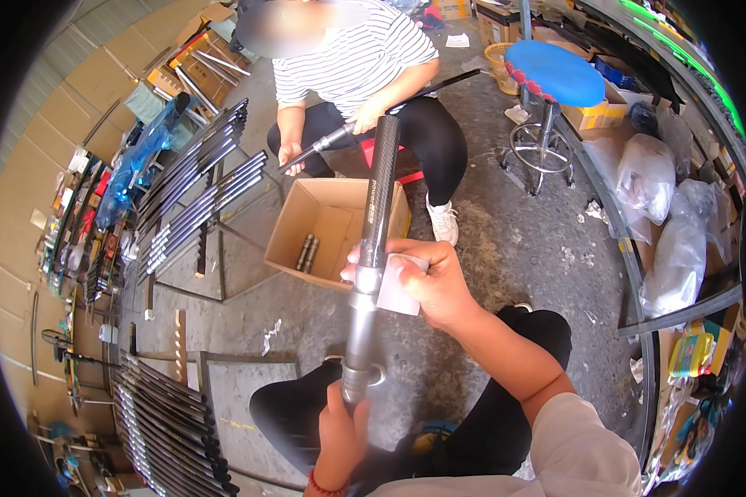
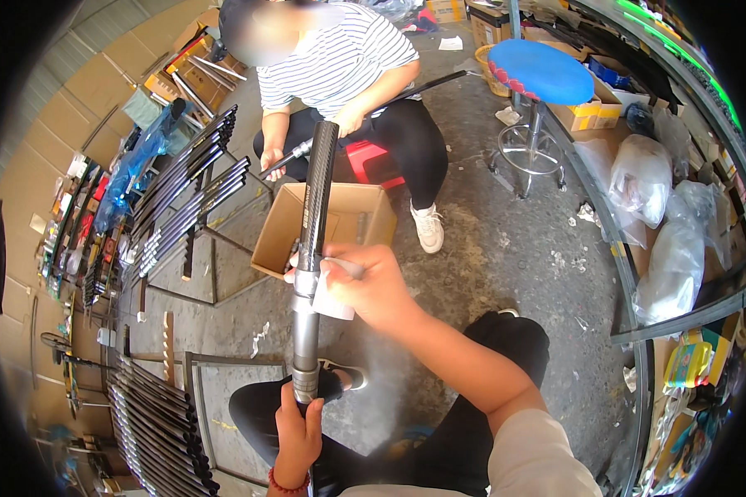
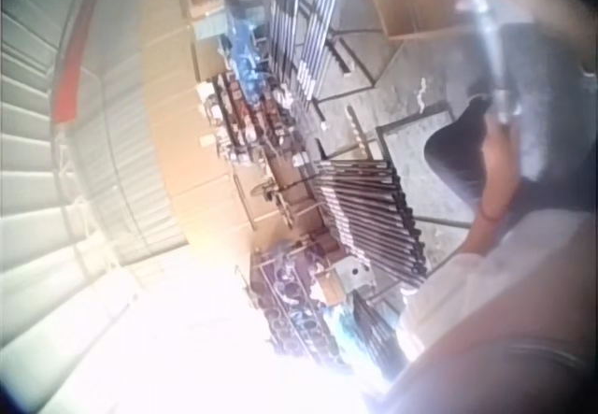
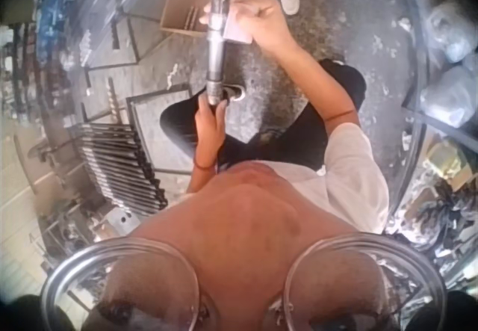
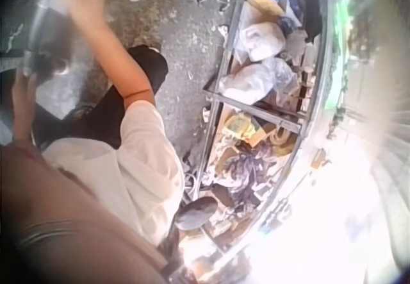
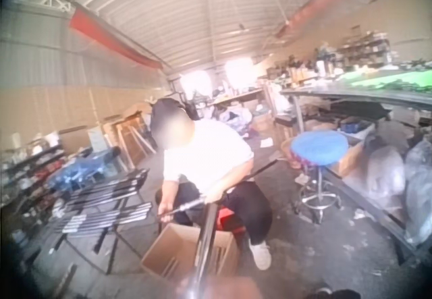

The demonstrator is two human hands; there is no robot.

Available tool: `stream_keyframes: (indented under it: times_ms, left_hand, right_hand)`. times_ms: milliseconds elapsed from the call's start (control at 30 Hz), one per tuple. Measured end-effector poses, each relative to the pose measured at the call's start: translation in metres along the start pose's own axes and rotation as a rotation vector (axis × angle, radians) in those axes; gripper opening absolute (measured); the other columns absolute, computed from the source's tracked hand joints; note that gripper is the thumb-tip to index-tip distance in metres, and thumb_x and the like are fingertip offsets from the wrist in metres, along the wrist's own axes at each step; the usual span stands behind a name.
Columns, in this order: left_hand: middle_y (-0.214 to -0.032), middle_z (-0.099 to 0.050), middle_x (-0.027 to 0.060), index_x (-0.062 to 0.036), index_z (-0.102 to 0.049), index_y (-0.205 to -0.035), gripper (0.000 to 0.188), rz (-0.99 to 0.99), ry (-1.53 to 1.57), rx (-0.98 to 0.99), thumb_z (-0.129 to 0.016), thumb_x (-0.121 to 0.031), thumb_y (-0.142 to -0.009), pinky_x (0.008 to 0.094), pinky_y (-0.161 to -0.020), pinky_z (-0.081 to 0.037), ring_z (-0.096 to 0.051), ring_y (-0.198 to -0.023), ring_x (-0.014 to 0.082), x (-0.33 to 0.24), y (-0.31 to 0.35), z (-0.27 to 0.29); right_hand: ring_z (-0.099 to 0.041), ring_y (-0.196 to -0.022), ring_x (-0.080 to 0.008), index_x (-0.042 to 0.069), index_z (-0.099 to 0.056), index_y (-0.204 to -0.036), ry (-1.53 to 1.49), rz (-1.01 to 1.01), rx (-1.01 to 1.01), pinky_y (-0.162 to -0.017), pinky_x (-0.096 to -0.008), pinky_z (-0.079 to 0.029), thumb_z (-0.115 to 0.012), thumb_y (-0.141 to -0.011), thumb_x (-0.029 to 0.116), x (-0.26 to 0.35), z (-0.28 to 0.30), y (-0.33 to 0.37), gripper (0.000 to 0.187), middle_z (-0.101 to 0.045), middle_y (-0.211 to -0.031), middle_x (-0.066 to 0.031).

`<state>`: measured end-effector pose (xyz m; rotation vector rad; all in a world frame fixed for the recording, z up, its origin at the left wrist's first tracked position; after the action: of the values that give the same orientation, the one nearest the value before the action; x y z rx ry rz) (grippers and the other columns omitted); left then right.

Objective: The person sits on the floor and repeatedly wraps white tape around the ends of long metal rods. They pick up each rod, apply tape with both hands, and place the finished rod back on a nearby rack. Another person works nearby in the background.

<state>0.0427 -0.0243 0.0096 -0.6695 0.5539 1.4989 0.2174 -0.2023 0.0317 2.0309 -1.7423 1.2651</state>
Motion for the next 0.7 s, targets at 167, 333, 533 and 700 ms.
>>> stream_keyframes:
  times_ms: [167, 333, 533, 700]
  left_hand:
    - [-0.081, -0.064, 0.0217, -0.0016, -0.046, -0.119, 0.037, 0.101, 0.001, 0.037, -0.063, -0.015, -0.089, 0.0424, -0.059, -0.049, -0.064, -0.07, 0.0412, 0.004, 0.0, -0.002]
    - [-0.082, -0.065, 0.0212, -0.0028, -0.047, -0.119, 0.036, 0.106, -0.005, 0.048, -0.063, -0.015, -0.089, 0.0418, -0.06, -0.05, -0.065, -0.071, 0.0403, 0.006, -0.002, -0.003]
    - [-0.083, -0.066, 0.0202, -0.0033, -0.048, -0.118, 0.036, 0.134, 0.015, 0.053, -0.064, -0.015, -0.088, 0.0416, -0.06, -0.051, -0.066, -0.071, 0.0387, 0.009, -0.004, -0.005]
    - [-0.082, -0.066, 0.0205, -0.0027, -0.048, -0.117, 0.036, 0.167, 0.008, 0.057, -0.065, -0.015, -0.088, 0.0415, -0.061, -0.051, -0.066, -0.071, 0.037, 0.015, -0.003, -0.007]
  right_hand:
    - [-0.065, -0.104, -0.0381, -0.009, -0.068, -0.094, 0.011, -0.01, -0.021, -0.087, -0.0474, -0.054, -0.064, -0.091, 0.027, -0.002, 0.003, 0.0, 0.036, -0.062, -0.116, -0.0234]
    - [-0.065, -0.103, -0.0373, -0.01, -0.067, -0.093, 0.031, -0.043, -0.054, -0.088, -0.0476, -0.054, -0.063, -0.091, 0.022, -0.004, 0.004, 0.0, 0.032, -0.062, -0.116, -0.0241]
    - [-0.066, -0.102, -0.0357, -0.011, -0.067, -0.098, 0.05, -0.056, -0.082, -0.089, -0.047, -0.054, -0.06, -0.092, 0.018, -0.007, 0.005, -0.001, 0.03, -0.062, -0.115, -0.0236]
    - [-0.066, -0.1, -0.0322, -0.011, -0.065, -0.103, 0.064, -0.083, -0.107, -0.089, -0.044, -0.054, -0.058, -0.093, 0.018, -0.009, 0.004, -0.001, 0.032, -0.064, -0.113, -0.0225]
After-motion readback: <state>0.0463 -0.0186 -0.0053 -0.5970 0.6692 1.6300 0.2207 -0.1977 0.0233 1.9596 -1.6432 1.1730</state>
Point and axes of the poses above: each hand's wrist, its own y-axis away from the middle knuckle, its own z-axis out of the back of the hand, x = y × z, the point moved 2 cm from there along -y, towards the middle knuckle
